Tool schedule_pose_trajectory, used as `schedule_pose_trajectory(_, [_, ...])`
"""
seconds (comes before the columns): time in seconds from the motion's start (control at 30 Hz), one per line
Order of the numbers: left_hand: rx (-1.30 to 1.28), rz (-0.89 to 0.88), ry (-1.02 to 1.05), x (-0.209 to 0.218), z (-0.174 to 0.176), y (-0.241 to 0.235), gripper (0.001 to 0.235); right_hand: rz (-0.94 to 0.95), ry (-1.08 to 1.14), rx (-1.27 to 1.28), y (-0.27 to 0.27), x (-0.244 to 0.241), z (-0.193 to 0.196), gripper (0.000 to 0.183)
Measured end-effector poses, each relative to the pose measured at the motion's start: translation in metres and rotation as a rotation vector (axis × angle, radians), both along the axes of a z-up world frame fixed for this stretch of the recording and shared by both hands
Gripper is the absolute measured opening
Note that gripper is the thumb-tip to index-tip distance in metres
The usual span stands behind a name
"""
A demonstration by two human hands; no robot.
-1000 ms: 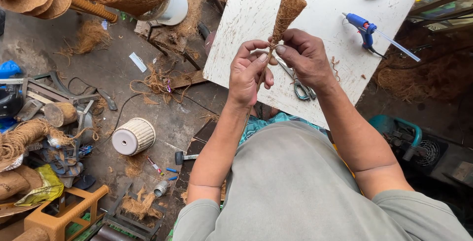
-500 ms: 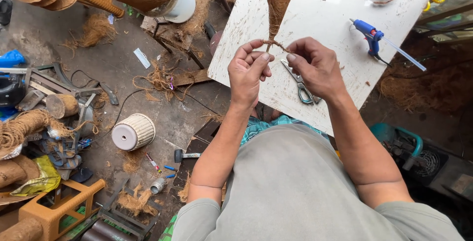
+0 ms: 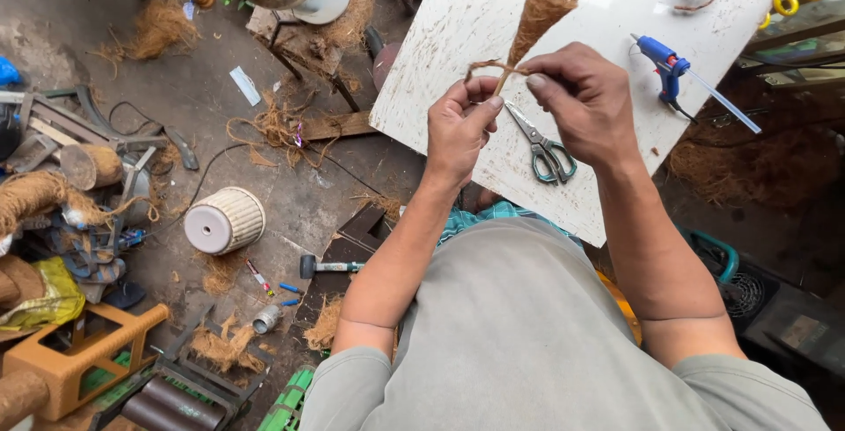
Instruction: The person wraps sisal fiber around a broom handle using a hot glue gun. They apply glue to the handle, wrap the fiber, trim excess with scissors, and repeat the process to cover the handle.
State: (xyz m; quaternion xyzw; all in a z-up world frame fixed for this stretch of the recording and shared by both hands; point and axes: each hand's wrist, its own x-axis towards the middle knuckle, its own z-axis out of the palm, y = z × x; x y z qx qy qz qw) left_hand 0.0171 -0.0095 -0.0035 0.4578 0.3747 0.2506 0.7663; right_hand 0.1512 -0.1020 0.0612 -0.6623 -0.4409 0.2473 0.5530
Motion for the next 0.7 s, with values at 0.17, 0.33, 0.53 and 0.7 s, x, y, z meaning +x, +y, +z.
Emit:
schedule_pose_trajectory(0.17, [0.014,0.06,0.082,-0.007,-0.01,0.028,0.022,-0.078,0.419,0.232,-0.008,0.019,-0.032,0.011])
schedule_pose_trajectory(0.33, [0.002,0.196,0.119,-0.03,-0.008,0.061,0.019,-0.345,0.698,0.196,-0.013,0.052,-0.067,0.012])
schedule_pose_trajectory(0.53, [0.059,0.346,-0.012,-0.057,-0.024,0.07,0.019,-0.675,0.414,-0.735,-0.061,0.05,-0.252,0.018])
schedule_pose_trajectory(0.7, [0.086,0.351,0.019,-0.063,-0.021,0.062,0.021,-0.237,0.046,-1.167,-0.096,0.037,-0.256,0.053])
